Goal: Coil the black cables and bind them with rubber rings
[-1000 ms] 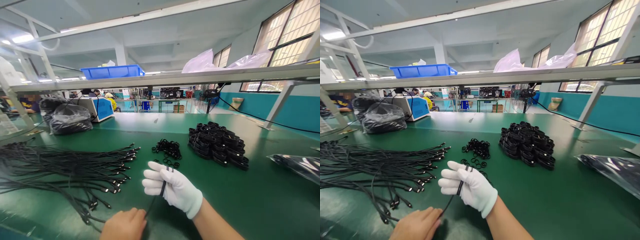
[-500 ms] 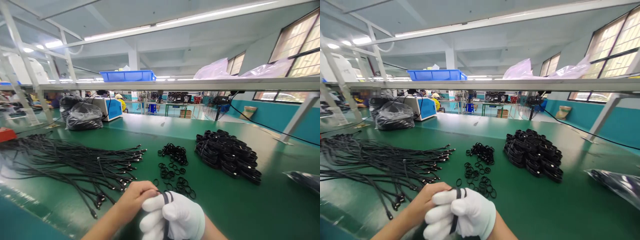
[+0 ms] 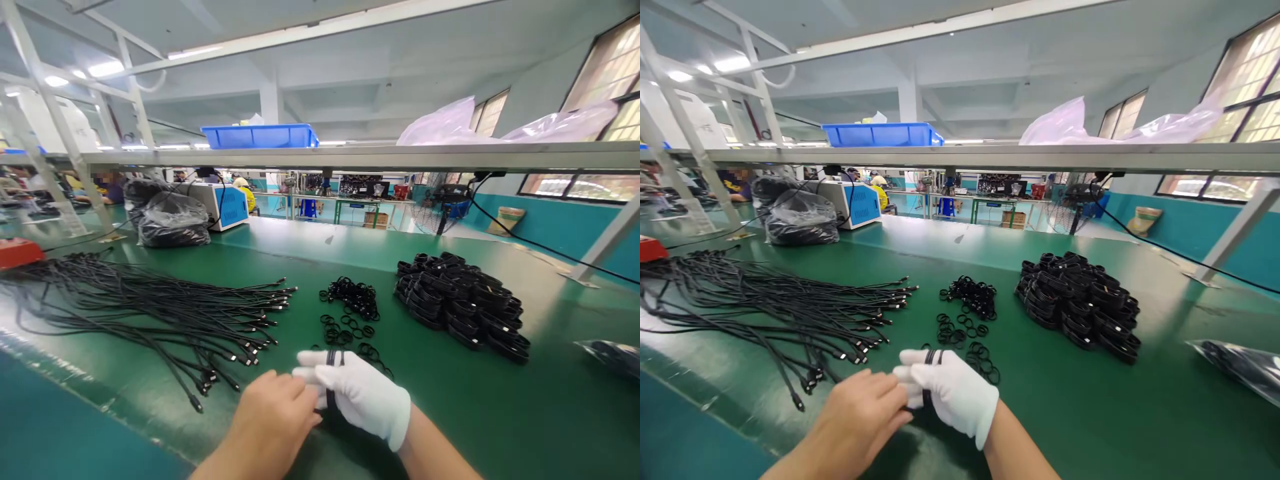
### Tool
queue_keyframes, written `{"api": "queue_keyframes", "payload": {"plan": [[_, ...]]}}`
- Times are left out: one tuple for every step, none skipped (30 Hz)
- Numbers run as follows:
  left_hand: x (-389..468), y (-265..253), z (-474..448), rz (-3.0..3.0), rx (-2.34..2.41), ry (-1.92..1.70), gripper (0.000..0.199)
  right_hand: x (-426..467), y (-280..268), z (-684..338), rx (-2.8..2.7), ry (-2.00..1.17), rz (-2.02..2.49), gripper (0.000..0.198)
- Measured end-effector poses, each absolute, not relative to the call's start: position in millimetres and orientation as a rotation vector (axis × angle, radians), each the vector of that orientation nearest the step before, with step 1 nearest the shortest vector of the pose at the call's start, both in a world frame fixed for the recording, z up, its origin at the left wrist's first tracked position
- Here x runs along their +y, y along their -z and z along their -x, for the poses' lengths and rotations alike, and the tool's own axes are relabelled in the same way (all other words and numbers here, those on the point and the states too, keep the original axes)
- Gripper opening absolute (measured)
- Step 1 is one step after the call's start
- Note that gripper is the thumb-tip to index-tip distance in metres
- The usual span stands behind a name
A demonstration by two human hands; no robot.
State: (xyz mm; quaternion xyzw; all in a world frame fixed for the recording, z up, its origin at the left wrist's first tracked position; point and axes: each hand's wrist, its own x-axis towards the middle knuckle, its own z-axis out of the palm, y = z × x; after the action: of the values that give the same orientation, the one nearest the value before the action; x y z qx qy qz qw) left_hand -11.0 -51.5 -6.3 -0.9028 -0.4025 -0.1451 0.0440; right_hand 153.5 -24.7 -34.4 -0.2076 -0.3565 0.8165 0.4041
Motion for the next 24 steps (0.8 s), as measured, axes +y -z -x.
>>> {"api": "queue_keyframes", "payload": {"plan": [[-45.5,-3.8,13.4,2.843,-1.286,0.462,0.006,-27.5,37.0,-152.1,-0.963,-2.15,0.498,0.041],[-38.8,-12.6,16.6,2.947,-1.36,0.493,0.003,-30.2,39.5,-151.0,-1.012,-2.244,0.454,0.041],[-32.0,-19.1,19.9,3.065,-1.452,0.546,0.004,-32.5,42.0,-150.1,-1.04,-2.332,0.401,0.044],[-25.6,-22.8,22.6,3.189,-1.559,0.624,0.007,-34.4,44.4,-149.3,-1.049,-2.409,0.35,0.047],[-20.0,-23.1,24.5,3.296,-1.669,0.72,0.009,-35.9,46.4,-148.4,-1.041,-2.467,0.309,0.05],[-15.6,-20.2,25.2,3.374,-1.766,0.816,0.01,-37.1,47.7,-147.4,-1.028,-2.51,0.274,0.051],[-12.5,-14.6,25.0,3.414,-1.843,0.908,0.01,-37.9,48.0,-146.0,-1.008,-2.54,0.236,0.049],[-10.9,-7.1,24.1,3.42,-1.892,0.993,0.008,-38.4,47.0,-144.4,-0.978,-2.561,0.194,0.044],[-10.7,1.6,23.0,3.4,-1.917,1.059,0.008,-38.6,44.7,-142.6,-0.928,-2.573,0.153,0.038],[-11.9,10.6,22.3,3.356,-1.926,1.1,0.012,-38.3,41.3,-140.9,-0.862,-2.568,0.112,0.033],[-14.1,19.2,22.2,3.305,-1.935,1.118,0.017,-37.5,37.2,-139.4,-0.788,-2.537,0.073,0.033],[-17.3,26.8,22.8,3.263,-1.95,1.132,0.02,-36.0,32.8,-138.3,-0.717,-2.483,0.044,0.035],[-21.3,33.2,24.2,3.204,-1.972,1.123,0.023,-34.0,28.7,-137.7,-0.659,-2.405,0.029,0.036],[-25.9,38.4,25.7,3.13,-1.992,1.078,0.024,-31.6,25.4,-137.8,-0.618,-2.316,0.029,0.036],[-31.2,42.3,27.0,3.043,-2.002,1.0,0.024,-28.8,23.3,-138.6,-0.596,-2.229,0.041,0.035],[-37.0,45.2,27.4,2.947,-2.002,0.89,0.024,-26.1,22.5,-139.9,-0.59,-2.157,0.067,0.032],[-43.1,47.4,26.6,2.849,-1.983,0.758,0.026,-23.6,22.9,-141.4,-0.592,-2.105,0.113,0.029],[-49.2,49.1,24.2,2.753,-1.943,0.623,0.027,-21.6,24.4,-143.0,-0.597,-2.065,0.181,0.027],[-55.2,50.5,20.6,2.675,-1.886,0.501,0.027,-20.2,26.6,-144.4,-0.601,-2.03,0.267,0.027],[-60.5,51.5,16.0,2.62,-1.822,0.411,0.027,-19.5,29.0,-145.4,-0.602,-1.999,0.358,0.032],[-64.8,51.9,11.1,2.572,-1.755,0.348,0.026,-19.5,31.4,-145.8,-0.605,-1.967,0.443,0.04],[-67.8,51.5,6.4,2.545,-1.683,0.302,0.026,-20.0,33.6,-145.5,-0.611,-1.938,0.516,0.048],[-69.3,49.9,2.5,2.541,-1.6,0.269,0.025,-20.9,35.5,-144.8,-0.623,-1.916,0.573,0.053],[-69.3,46.6,0.1,2.552,-1.514,0.249,0.025,-22.2,36.9,-143.5,-0.652,-1.907,0.615,0.055]]}}
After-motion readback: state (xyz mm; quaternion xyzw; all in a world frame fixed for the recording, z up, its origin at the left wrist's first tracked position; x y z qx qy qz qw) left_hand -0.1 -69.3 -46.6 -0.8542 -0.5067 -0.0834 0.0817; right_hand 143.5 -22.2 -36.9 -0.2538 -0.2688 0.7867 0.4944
